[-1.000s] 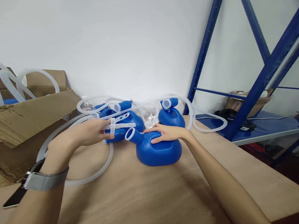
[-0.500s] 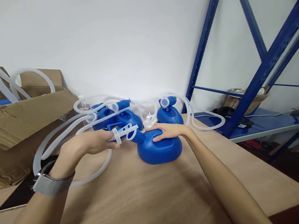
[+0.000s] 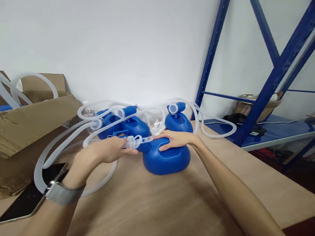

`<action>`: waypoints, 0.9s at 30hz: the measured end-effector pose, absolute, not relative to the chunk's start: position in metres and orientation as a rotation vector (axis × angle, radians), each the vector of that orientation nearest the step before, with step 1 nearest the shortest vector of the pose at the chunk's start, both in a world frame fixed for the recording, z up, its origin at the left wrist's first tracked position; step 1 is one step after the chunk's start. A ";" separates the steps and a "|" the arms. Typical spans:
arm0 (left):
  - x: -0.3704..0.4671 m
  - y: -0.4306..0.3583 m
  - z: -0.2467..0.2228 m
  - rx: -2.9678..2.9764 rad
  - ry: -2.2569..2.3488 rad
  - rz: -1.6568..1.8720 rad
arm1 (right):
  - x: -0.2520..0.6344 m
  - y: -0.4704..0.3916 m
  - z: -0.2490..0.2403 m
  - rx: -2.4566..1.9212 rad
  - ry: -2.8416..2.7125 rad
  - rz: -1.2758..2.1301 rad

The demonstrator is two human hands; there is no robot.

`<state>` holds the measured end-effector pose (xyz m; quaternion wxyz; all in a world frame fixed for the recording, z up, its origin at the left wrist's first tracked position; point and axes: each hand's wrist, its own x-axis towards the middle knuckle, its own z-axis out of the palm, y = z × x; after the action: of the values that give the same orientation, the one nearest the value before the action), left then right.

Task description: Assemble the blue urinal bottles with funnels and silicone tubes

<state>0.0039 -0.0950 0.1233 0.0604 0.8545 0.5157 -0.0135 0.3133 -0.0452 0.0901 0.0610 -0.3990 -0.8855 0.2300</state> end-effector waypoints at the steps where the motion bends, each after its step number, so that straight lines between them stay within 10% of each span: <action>1: 0.011 -0.096 0.125 2.579 1.582 -0.079 | 0.311 -0.047 0.091 -1.204 -2.682 0.688; 27: 0.021 -0.073 0.121 2.623 1.411 -0.029 | 0.299 -0.044 0.081 -1.184 -2.499 0.844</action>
<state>0.0214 -0.0731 0.1206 0.0812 0.8777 0.4722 -0.0099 0.2995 -0.0439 0.0814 0.1248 -0.4062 -0.8576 0.2898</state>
